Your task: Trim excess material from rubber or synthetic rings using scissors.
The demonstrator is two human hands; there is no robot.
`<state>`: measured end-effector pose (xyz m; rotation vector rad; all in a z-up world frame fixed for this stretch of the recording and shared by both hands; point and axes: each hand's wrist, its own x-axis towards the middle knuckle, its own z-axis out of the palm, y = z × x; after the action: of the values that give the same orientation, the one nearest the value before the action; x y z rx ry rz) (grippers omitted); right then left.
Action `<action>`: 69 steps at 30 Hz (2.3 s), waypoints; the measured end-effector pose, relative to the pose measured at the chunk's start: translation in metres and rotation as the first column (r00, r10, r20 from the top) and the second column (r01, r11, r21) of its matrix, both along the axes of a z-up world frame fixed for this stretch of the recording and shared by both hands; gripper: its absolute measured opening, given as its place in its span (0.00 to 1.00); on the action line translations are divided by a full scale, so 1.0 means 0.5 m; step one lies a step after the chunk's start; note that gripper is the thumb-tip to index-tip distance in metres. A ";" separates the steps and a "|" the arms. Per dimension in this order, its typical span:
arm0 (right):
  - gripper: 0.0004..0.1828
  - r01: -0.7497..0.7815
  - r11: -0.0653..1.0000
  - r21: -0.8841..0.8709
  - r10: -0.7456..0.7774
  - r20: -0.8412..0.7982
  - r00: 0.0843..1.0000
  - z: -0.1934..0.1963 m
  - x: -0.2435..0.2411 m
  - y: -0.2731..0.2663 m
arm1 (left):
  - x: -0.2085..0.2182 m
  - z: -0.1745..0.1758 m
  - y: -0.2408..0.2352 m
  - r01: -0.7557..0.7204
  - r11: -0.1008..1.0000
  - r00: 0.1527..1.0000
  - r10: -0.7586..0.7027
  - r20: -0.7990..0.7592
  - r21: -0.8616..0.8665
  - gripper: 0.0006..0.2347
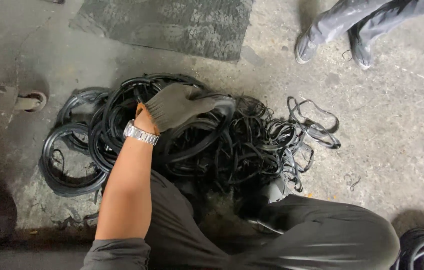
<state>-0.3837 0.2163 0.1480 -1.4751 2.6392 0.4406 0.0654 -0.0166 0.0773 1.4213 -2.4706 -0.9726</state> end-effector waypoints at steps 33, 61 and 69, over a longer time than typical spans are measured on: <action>0.09 0.571 0.529 -0.628 0.672 0.721 0.170 -0.241 0.377 -0.293 | -0.146 -0.006 0.111 0.018 0.797 0.518 0.509 -0.688 0.603 0.18; 0.16 0.532 0.772 -0.347 -0.129 0.734 0.667 -0.692 -0.508 0.018 | -0.001 0.057 0.083 -0.412 0.838 -0.237 0.280 -0.930 0.357 0.18; 0.17 0.327 0.932 -0.154 -0.174 0.600 0.781 -0.825 -0.532 0.035 | 0.045 0.085 0.069 -0.720 0.645 -0.294 0.053 -0.954 0.257 0.25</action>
<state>-0.6495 0.2339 -0.2644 -1.0417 2.3747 -0.3404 0.0880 0.0178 0.1197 0.6298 -0.6521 -0.6429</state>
